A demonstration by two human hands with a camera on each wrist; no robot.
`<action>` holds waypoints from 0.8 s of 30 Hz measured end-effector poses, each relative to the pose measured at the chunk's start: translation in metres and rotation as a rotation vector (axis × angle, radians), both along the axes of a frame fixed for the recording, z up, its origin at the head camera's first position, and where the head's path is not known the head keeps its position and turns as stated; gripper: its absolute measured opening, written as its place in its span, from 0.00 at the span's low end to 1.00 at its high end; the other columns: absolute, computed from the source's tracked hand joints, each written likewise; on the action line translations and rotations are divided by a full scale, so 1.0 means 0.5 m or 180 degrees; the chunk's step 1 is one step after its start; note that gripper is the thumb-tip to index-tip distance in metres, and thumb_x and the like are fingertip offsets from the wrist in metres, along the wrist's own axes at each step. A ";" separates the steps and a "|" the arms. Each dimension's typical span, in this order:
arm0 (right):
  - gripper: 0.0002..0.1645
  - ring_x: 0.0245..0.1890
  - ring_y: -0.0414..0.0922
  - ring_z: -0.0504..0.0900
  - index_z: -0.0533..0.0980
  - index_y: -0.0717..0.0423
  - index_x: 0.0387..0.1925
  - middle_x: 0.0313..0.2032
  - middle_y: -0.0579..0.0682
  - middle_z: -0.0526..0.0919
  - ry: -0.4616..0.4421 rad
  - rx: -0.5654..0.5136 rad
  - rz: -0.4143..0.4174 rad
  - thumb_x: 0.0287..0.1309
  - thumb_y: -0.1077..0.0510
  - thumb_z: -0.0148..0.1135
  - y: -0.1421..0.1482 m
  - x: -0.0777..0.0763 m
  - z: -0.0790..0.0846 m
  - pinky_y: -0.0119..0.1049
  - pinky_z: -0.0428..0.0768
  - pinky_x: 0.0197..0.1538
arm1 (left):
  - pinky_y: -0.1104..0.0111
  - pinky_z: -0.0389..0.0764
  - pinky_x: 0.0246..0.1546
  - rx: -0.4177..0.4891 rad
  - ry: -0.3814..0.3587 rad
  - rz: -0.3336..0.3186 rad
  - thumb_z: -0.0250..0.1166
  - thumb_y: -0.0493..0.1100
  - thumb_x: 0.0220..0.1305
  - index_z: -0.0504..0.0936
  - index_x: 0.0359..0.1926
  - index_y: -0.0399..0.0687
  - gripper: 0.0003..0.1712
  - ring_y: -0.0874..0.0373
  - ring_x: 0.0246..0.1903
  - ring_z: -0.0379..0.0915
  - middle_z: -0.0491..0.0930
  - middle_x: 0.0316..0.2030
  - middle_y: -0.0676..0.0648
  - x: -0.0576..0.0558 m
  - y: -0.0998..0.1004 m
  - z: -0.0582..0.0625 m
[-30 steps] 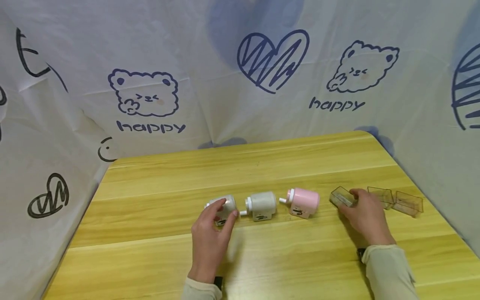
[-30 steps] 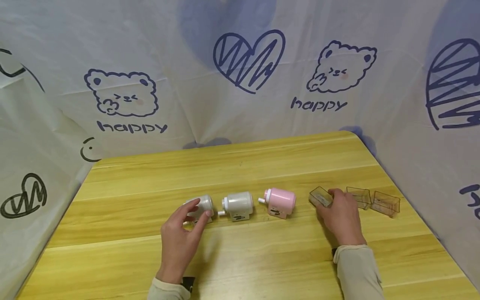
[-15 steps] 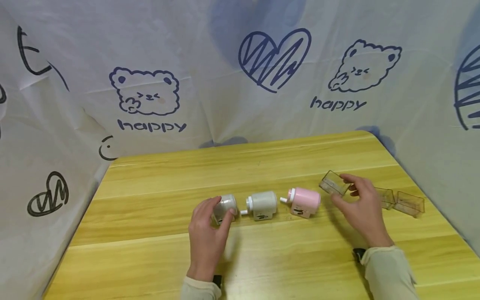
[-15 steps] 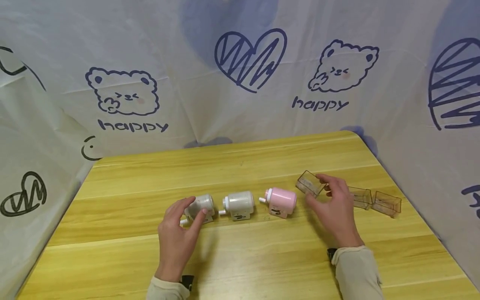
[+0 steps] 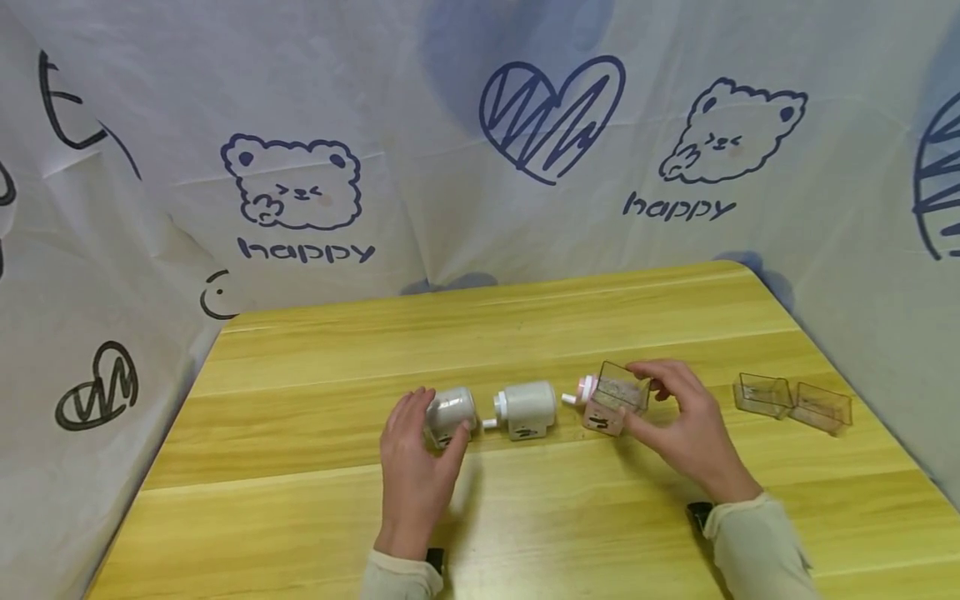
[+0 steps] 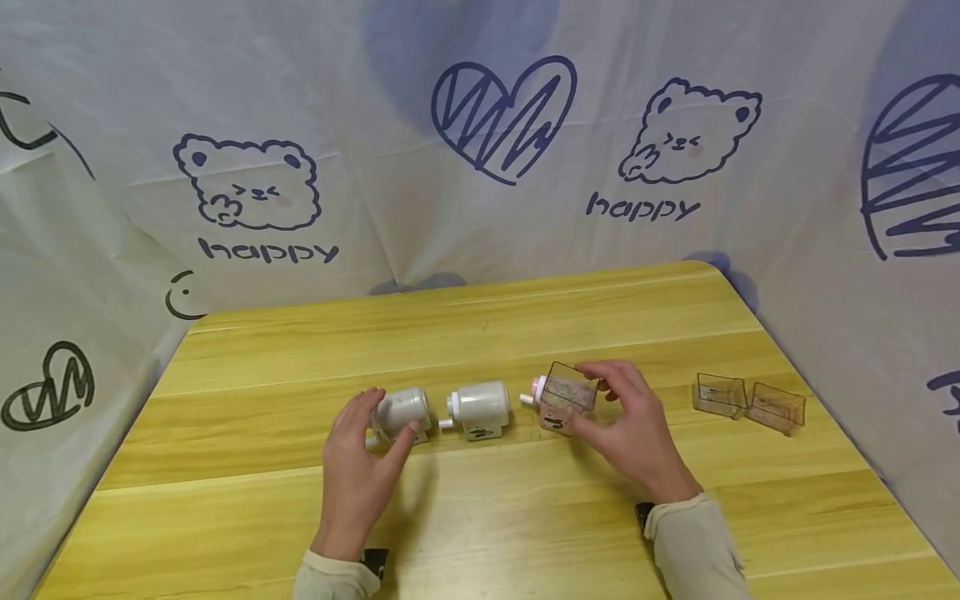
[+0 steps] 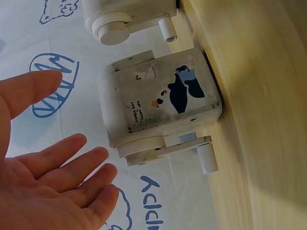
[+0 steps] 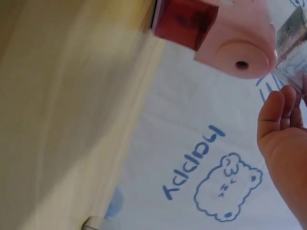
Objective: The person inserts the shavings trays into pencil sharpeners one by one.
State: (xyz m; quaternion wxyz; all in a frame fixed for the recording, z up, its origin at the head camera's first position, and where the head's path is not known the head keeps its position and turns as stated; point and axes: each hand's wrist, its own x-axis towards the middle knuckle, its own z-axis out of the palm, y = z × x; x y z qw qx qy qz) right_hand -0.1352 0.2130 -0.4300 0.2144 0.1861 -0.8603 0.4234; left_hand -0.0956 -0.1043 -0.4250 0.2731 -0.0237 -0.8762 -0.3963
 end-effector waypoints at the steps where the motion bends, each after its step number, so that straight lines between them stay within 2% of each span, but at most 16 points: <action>1: 0.35 0.41 0.40 0.71 0.75 0.52 0.55 0.49 0.49 0.76 0.0037 0.0008 0.0050 0.41 0.63 0.75 -0.006 0.005 0.007 0.32 0.71 0.43 | 0.48 0.60 0.63 -0.0005 -0.0040 -0.0009 0.71 0.47 0.53 0.75 0.56 0.35 0.32 0.41 0.61 0.64 0.75 0.56 0.35 -0.001 0.000 -0.001; 5: 0.34 0.39 0.44 0.71 0.75 0.55 0.54 0.48 0.51 0.76 0.0088 -0.0011 0.0308 0.40 0.66 0.74 -0.034 0.027 0.034 0.31 0.70 0.40 | 0.47 0.59 0.63 -0.0024 -0.0220 -0.0040 0.71 0.47 0.53 0.72 0.59 0.35 0.35 0.41 0.63 0.62 0.71 0.59 0.34 -0.001 0.001 -0.003; 7: 0.34 0.37 0.43 0.71 0.75 0.54 0.55 0.48 0.50 0.76 0.0069 -0.0032 0.0451 0.41 0.66 0.73 -0.046 0.033 0.035 0.31 0.70 0.40 | 0.46 0.58 0.64 -0.0046 -0.0343 -0.0079 0.71 0.47 0.53 0.70 0.61 0.35 0.37 0.40 0.64 0.60 0.69 0.61 0.33 0.000 0.002 -0.004; 13: 0.36 0.38 0.39 0.71 0.73 0.48 0.58 0.52 0.43 0.74 0.0108 0.0047 0.0874 0.43 0.60 0.74 -0.074 0.030 -0.010 0.34 0.74 0.37 | 0.41 0.53 0.64 -0.0186 -0.0663 -0.0253 0.69 0.51 0.57 0.62 0.68 0.39 0.42 0.38 0.68 0.51 0.57 0.68 0.32 0.004 0.004 -0.010; 16: 0.36 0.39 0.38 0.72 0.74 0.49 0.57 0.51 0.42 0.74 0.0214 0.0176 0.1010 0.42 0.57 0.74 -0.087 0.028 -0.029 0.33 0.76 0.37 | 0.41 0.52 0.64 -0.0263 -0.0705 -0.0291 0.67 0.50 0.59 0.60 0.70 0.42 0.42 0.39 0.69 0.49 0.54 0.70 0.33 0.002 0.003 -0.018; 20: 0.35 0.40 0.37 0.73 0.74 0.49 0.57 0.52 0.41 0.74 0.0215 0.0437 0.1056 0.44 0.52 0.73 -0.102 0.032 -0.043 0.33 0.77 0.39 | 0.42 0.54 0.65 -0.0330 -0.0699 -0.0284 0.65 0.46 0.62 0.60 0.70 0.44 0.39 0.40 0.69 0.48 0.54 0.70 0.34 -0.002 0.000 -0.026; 24: 0.33 0.41 0.36 0.72 0.74 0.48 0.57 0.52 0.40 0.73 0.0030 0.0638 0.1034 0.46 0.49 0.72 -0.109 0.038 -0.043 0.36 0.77 0.41 | 0.47 0.57 0.65 -0.0358 -0.0617 -0.0231 0.64 0.41 0.62 0.64 0.69 0.44 0.35 0.40 0.68 0.52 0.58 0.68 0.34 -0.007 -0.003 -0.032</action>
